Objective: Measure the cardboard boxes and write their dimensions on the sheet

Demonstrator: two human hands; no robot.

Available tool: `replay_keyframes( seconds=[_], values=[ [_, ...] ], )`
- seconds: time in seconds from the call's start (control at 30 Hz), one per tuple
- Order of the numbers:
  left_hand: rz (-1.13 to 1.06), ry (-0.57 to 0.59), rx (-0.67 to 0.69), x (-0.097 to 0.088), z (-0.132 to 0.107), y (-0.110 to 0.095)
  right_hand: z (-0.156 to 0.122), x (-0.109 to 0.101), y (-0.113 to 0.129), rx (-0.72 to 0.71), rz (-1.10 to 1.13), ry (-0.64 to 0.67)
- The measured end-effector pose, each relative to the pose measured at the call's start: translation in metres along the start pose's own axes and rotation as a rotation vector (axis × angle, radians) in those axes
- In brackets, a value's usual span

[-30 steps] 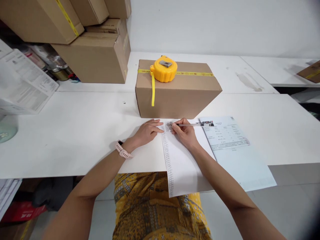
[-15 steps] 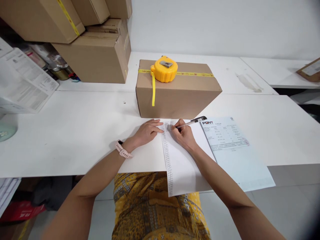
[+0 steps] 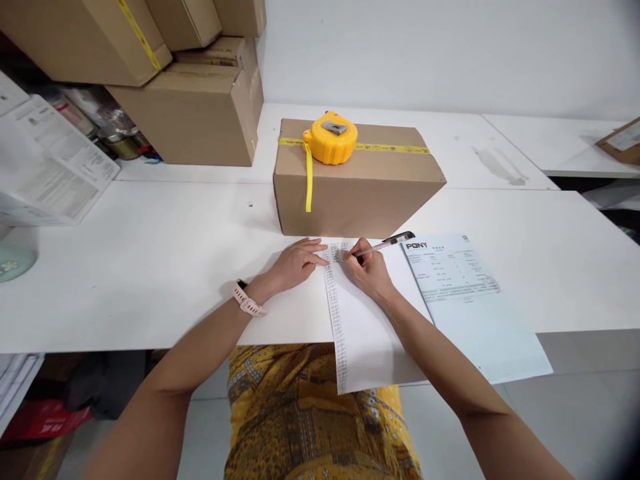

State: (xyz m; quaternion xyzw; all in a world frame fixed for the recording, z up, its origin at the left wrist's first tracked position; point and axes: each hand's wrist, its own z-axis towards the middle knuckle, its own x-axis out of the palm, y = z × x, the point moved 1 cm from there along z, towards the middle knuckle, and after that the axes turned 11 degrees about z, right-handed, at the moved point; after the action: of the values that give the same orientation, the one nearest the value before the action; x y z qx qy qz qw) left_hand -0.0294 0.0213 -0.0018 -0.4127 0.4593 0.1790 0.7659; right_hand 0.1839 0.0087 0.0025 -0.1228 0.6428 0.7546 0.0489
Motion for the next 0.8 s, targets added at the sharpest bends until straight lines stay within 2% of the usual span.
replay_keyframes(
  seconds=[0.57,0.7,0.8],
  values=[
    [-0.035,-0.011,-0.009,0.001,0.0,0.002,0.0,0.001,0.001,-0.001,0.002,-0.024],
    [-0.003,-0.002,-0.011,0.0,-0.001,0.001,0.0,-0.003,0.002,-0.016,0.01,-0.134],
    [0.001,0.012,-0.026,-0.001,-0.001,0.0,-0.005,-0.019,0.005,-0.064,-0.061,-0.22]
  ],
)
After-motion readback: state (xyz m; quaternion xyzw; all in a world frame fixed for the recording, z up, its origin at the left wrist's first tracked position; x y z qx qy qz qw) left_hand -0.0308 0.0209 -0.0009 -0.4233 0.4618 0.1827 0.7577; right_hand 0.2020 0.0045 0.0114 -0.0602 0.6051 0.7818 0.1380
